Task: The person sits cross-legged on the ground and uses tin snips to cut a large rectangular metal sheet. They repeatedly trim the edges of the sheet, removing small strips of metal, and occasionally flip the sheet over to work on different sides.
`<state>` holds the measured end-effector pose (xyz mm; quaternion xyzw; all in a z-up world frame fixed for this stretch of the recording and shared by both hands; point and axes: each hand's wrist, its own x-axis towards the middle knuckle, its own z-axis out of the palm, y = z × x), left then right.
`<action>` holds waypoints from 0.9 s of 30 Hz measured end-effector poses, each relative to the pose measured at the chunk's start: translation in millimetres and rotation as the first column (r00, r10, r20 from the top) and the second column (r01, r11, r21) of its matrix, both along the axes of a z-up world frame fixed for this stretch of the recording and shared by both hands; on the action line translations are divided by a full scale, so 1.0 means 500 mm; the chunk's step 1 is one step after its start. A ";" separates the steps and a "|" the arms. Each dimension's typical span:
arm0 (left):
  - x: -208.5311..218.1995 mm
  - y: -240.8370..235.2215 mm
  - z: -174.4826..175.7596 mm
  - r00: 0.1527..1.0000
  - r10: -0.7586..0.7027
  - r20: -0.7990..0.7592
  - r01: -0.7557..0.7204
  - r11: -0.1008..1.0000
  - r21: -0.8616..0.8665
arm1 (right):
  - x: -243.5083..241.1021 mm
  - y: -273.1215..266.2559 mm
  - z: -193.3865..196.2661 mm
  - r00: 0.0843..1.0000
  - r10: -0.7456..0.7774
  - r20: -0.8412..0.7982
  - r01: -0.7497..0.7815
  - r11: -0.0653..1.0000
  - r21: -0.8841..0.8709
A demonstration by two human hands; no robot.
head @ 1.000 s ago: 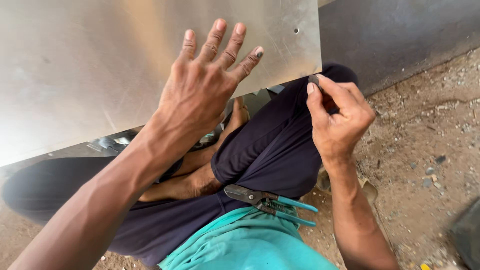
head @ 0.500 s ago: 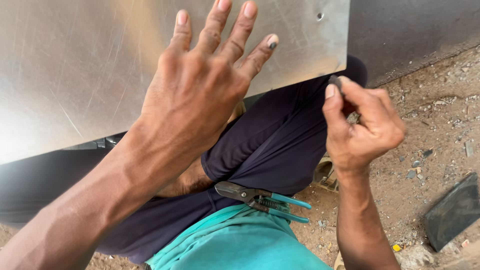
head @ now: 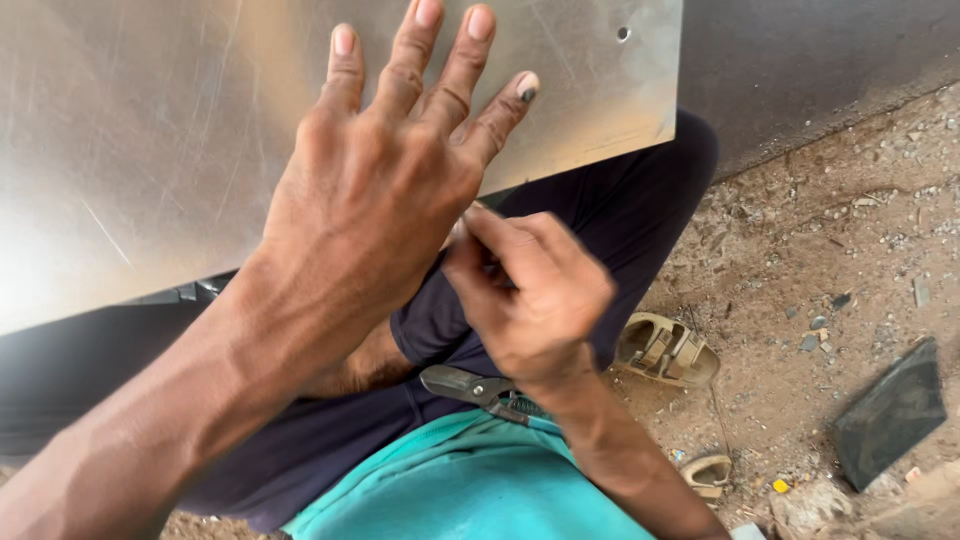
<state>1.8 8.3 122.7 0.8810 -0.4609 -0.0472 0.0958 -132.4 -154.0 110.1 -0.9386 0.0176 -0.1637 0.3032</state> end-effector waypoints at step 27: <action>-0.012 0.002 -0.002 0.999 0.041 0.033 -0.041 0.999 -0.008 | 0.006 -0.156 -0.027 0.985 -0.149 0.091 0.148 0.989 0.024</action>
